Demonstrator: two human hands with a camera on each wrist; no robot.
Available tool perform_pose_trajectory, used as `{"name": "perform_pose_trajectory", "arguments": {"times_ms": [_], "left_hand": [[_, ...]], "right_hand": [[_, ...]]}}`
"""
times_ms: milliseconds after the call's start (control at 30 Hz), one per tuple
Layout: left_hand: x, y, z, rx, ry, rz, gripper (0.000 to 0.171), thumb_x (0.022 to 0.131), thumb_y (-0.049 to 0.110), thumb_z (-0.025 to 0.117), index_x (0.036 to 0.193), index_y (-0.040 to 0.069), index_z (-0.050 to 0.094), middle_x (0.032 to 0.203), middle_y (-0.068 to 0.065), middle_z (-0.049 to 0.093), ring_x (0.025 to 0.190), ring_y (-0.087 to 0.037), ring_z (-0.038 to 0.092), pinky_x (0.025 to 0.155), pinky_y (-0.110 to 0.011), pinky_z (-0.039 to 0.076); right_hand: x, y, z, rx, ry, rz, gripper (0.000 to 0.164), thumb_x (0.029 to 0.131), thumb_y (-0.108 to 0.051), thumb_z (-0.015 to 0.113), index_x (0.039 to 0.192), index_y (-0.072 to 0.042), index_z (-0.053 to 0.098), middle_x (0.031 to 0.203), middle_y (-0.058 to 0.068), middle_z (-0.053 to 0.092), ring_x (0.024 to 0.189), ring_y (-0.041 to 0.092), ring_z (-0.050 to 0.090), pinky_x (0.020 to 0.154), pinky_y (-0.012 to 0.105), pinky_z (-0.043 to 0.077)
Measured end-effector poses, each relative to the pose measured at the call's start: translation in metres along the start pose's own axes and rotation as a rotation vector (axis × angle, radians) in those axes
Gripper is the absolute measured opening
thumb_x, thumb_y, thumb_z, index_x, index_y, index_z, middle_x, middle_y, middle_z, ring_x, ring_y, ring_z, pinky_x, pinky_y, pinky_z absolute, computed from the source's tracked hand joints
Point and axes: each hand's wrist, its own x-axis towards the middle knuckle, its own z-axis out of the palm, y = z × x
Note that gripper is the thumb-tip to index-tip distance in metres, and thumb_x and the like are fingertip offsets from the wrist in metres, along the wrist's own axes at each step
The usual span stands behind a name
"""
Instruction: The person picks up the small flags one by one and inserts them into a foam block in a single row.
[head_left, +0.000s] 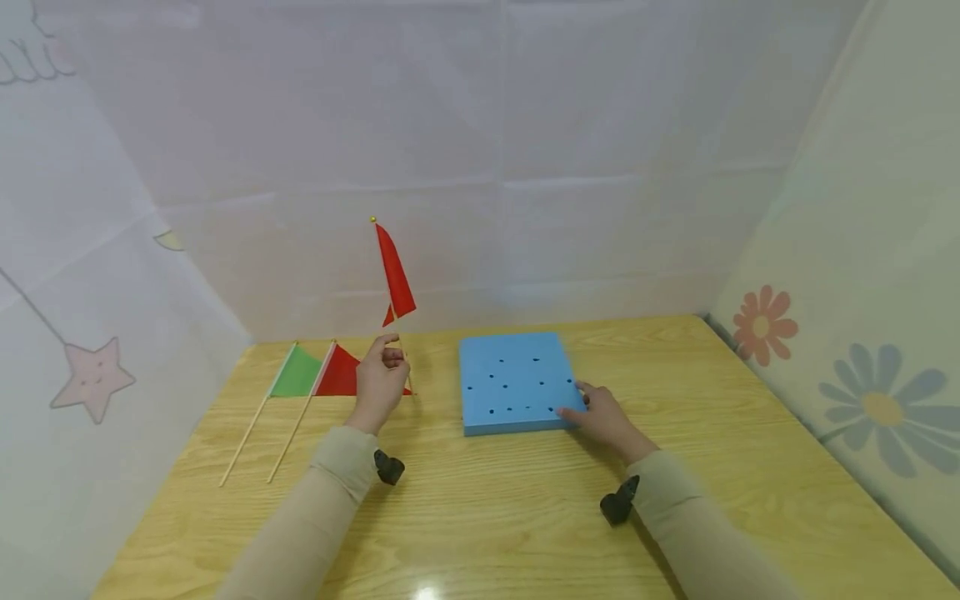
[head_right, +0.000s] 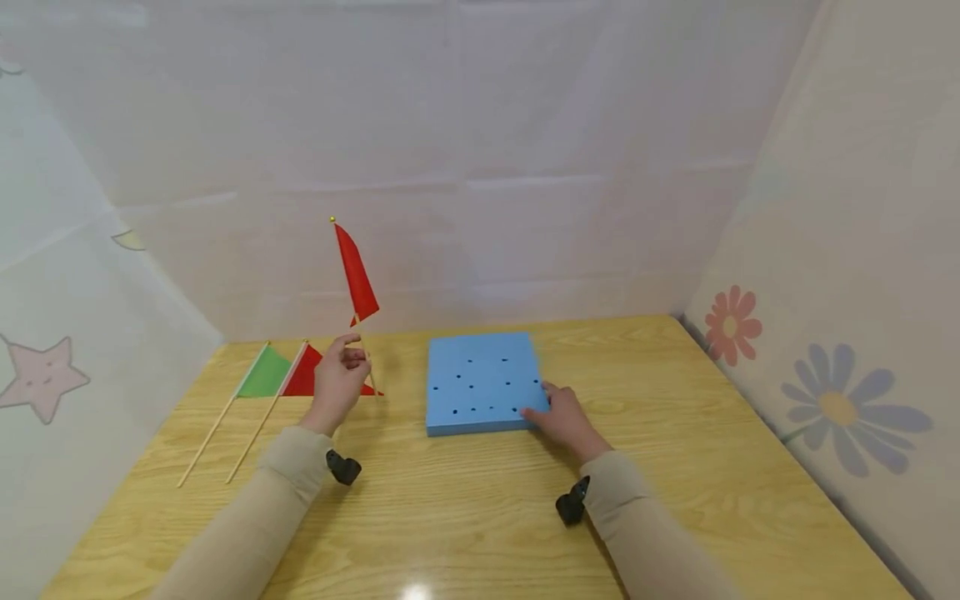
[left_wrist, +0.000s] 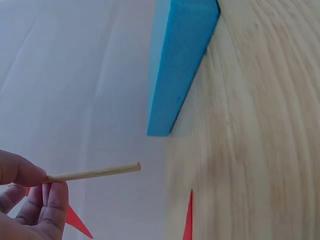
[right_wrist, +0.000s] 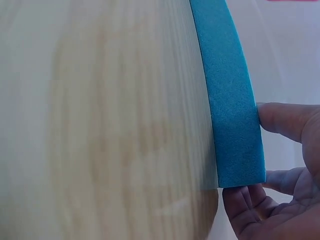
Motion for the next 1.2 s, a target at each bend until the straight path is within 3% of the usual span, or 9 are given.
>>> {"name": "perform_pose_trajectory", "arguments": {"times_ms": [200, 467, 633, 1200], "left_hand": [[0.003, 0.007, 0.020, -0.042, -0.013, 0.056, 0.045, 0.098, 0.001, 0.059, 0.143, 0.004, 0.055, 0.113, -0.019, 0.064, 0.106, -0.032, 0.064, 0.080, -0.038, 0.055], [0.007, 0.012, 0.048, -0.124, -0.043, 0.138, 0.041, 0.097, -0.005, 0.060, 0.137, 0.001, 0.054, 0.112, -0.022, 0.063, 0.105, -0.034, 0.063, 0.092, -0.046, 0.056], [0.007, 0.013, 0.062, -0.129, -0.055, 0.180, 0.038, 0.096, -0.005, 0.063, 0.133, 0.000, 0.055, 0.107, -0.020, 0.064, 0.100, -0.034, 0.064, 0.093, -0.046, 0.057], [0.006, 0.009, 0.082, -0.112, -0.017, 0.294, 0.032, 0.096, -0.009, 0.063, 0.127, -0.002, 0.057, 0.104, -0.021, 0.065, 0.098, -0.035, 0.065, 0.089, -0.049, 0.058]], "right_hand": [[-0.001, -0.001, 0.002, 0.004, -0.010, 0.031, 0.076, 0.103, -0.026, 0.065, 0.155, 0.014, 0.027, 0.146, 0.043, 0.036, 0.136, 0.055, 0.041, 0.109, 0.062, 0.040], [-0.001, -0.002, 0.003, -0.017, -0.001, 0.039, 0.074, 0.102, -0.024, 0.065, 0.153, 0.016, 0.029, 0.142, 0.043, 0.040, 0.134, 0.054, 0.043, 0.109, 0.061, 0.040], [-0.004, -0.005, 0.004, 0.002, 0.003, 0.040, 0.074, 0.103, -0.025, 0.066, 0.154, 0.014, 0.030, 0.144, 0.041, 0.039, 0.135, 0.053, 0.042, 0.108, 0.061, 0.040], [-0.004, -0.010, -0.001, -0.038, -0.033, 0.016, 0.076, 0.104, -0.029, 0.063, 0.155, 0.015, 0.028, 0.151, 0.041, 0.032, 0.140, 0.054, 0.036, 0.113, 0.062, 0.035]]}}
